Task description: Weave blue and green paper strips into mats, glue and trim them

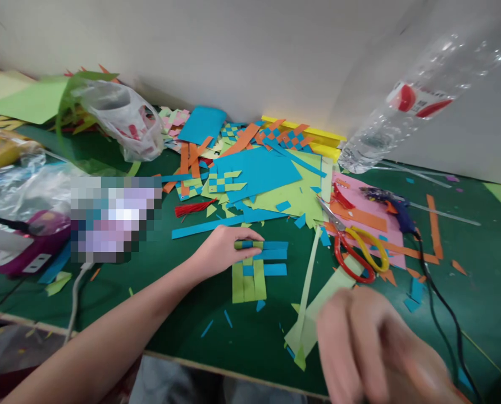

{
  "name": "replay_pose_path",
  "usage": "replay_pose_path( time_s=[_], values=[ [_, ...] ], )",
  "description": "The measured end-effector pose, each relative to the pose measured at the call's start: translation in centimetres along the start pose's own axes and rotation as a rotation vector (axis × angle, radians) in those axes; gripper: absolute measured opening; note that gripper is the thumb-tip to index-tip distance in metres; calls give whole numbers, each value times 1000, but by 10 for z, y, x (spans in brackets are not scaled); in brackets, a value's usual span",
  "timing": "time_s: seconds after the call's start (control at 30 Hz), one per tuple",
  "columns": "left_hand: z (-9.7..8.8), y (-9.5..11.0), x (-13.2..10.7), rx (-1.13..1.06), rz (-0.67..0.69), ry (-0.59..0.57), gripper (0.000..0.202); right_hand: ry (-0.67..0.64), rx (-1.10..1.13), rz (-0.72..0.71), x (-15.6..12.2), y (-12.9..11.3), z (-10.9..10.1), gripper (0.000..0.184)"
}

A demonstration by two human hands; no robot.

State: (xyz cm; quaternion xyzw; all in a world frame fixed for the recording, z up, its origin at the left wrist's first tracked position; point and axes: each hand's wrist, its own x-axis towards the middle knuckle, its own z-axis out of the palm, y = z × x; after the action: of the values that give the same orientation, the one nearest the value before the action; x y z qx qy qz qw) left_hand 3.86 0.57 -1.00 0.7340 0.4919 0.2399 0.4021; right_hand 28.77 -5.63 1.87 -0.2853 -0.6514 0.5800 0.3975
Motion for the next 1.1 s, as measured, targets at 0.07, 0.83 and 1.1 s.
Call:
replay_pose_path(
  time_s=[0.07,0.83,1.1],
  values=[
    [-1,1,0,25,6,8,19,98,69,-8,14,1,-1,33],
    [-4,0,2,79,23,174,27,194,-888,45,31,46,-3,14],
    [-3,1,0,52,60,157,28,299,-722,22,30,45,1,9]
  ],
)
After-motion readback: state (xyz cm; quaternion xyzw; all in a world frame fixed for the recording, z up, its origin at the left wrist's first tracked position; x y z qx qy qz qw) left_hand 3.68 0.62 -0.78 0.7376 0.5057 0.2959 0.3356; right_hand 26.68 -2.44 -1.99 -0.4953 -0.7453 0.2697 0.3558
